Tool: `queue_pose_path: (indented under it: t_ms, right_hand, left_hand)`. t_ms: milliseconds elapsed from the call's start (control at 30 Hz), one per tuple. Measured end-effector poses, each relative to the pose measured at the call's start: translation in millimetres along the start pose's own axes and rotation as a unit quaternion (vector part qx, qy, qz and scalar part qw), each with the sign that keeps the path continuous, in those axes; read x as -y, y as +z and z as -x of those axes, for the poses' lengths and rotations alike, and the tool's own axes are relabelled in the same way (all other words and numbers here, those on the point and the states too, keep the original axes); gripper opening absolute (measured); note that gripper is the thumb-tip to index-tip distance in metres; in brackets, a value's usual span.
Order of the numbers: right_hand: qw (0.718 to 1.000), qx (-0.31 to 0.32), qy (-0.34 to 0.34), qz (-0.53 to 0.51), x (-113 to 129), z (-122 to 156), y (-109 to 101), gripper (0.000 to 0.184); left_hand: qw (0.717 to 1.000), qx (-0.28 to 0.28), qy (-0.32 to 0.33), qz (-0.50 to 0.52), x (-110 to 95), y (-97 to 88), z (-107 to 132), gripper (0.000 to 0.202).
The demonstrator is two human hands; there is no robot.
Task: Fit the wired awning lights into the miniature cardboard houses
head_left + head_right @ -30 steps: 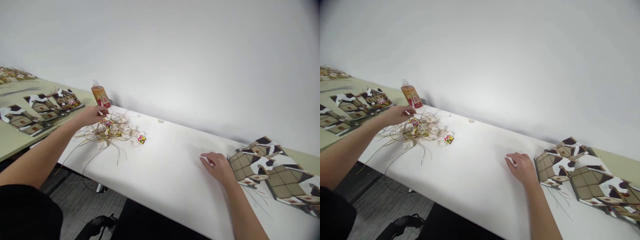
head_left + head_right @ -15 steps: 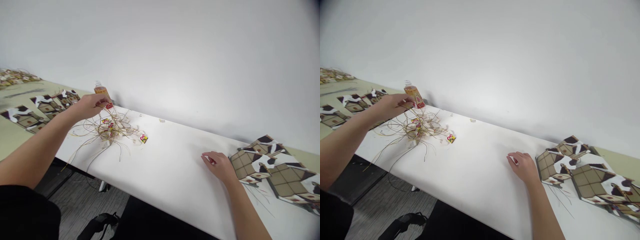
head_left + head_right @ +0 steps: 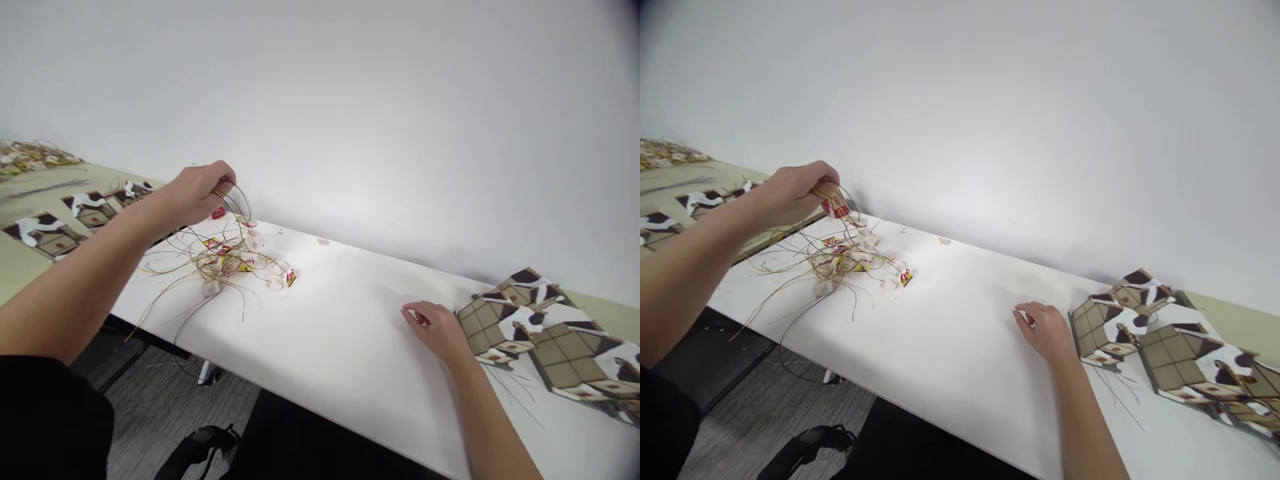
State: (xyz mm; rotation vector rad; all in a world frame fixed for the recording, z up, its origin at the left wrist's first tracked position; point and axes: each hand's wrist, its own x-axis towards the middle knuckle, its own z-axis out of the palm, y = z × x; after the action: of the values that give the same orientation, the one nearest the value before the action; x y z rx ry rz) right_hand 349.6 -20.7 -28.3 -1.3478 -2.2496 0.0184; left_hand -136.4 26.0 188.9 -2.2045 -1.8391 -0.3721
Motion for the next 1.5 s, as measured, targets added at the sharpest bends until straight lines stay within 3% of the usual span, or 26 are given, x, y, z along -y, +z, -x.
queue_pose_path:
  t_ms: [233, 433, 600, 733, 933, 1133, 1233, 1300, 1433, 1500]
  right_hand:
    - [1.000, -0.001, -0.003, 0.001, 0.9, -0.3, -0.6, 0.029]
    - [1.000, 0.007, 0.004, 0.004, 1.7, -0.6, -1.8, 0.029]
    - [1.000, 0.007, -0.003, 0.005, 1.9, -1.0, -2.3, 0.031]
    - [1.000, 0.005, -0.008, 0.008, 1.0, -0.6, -1.0, 0.031]
    - [1.000, 0.003, -0.006, 0.007, 1.8, -0.4, -1.0, 0.028]
    - [1.000, 0.017, 0.008, 0.003, 5.0, -1.5, -1.3, 0.027]
    - [1.000, 0.024, 0.013, 0.004, 6.2, -1.7, -1.1, 0.026]
    - [1.000, 0.025, 0.017, 0.004, 6.5, -1.6, -1.2, 0.026]
    - [1.000, 0.018, 0.018, 0.003, 5.4, -0.8, -1.8, 0.026]
    - [1.000, 0.016, 0.016, 0.000, 4.6, -0.3, -2.0, 0.027]
  left_hand:
    - [0.997, -0.024, 0.067, 0.013, -32.6, -7.0, -14.1, 0.024]
    - [0.997, -0.018, 0.056, 0.057, -74.0, -19.6, -15.8, 0.027]
    - [0.994, -0.015, 0.091, 0.061, -87.4, -4.5, -17.6, 0.029]
    - [0.993, 0.051, 0.088, 0.053, -81.7, 30.6, -19.0, 0.025]
    - [0.966, 0.256, 0.017, -0.030, -52.5, 86.4, -1.2, 0.028]
    - [0.931, 0.359, -0.012, -0.068, -12.8, 106.0, 18.9, 0.024]
    - [0.927, 0.361, -0.022, -0.094, -6.8, 104.3, 25.3, 0.032]
    - [0.939, 0.324, -0.010, -0.117, -14.2, 99.4, 30.7, 0.044]
    - [0.966, 0.214, 0.085, -0.120, -54.8, 84.6, 46.9, 0.047]
    - [0.959, 0.258, 0.088, -0.085, -78.8, 80.8, 57.1, 0.040]
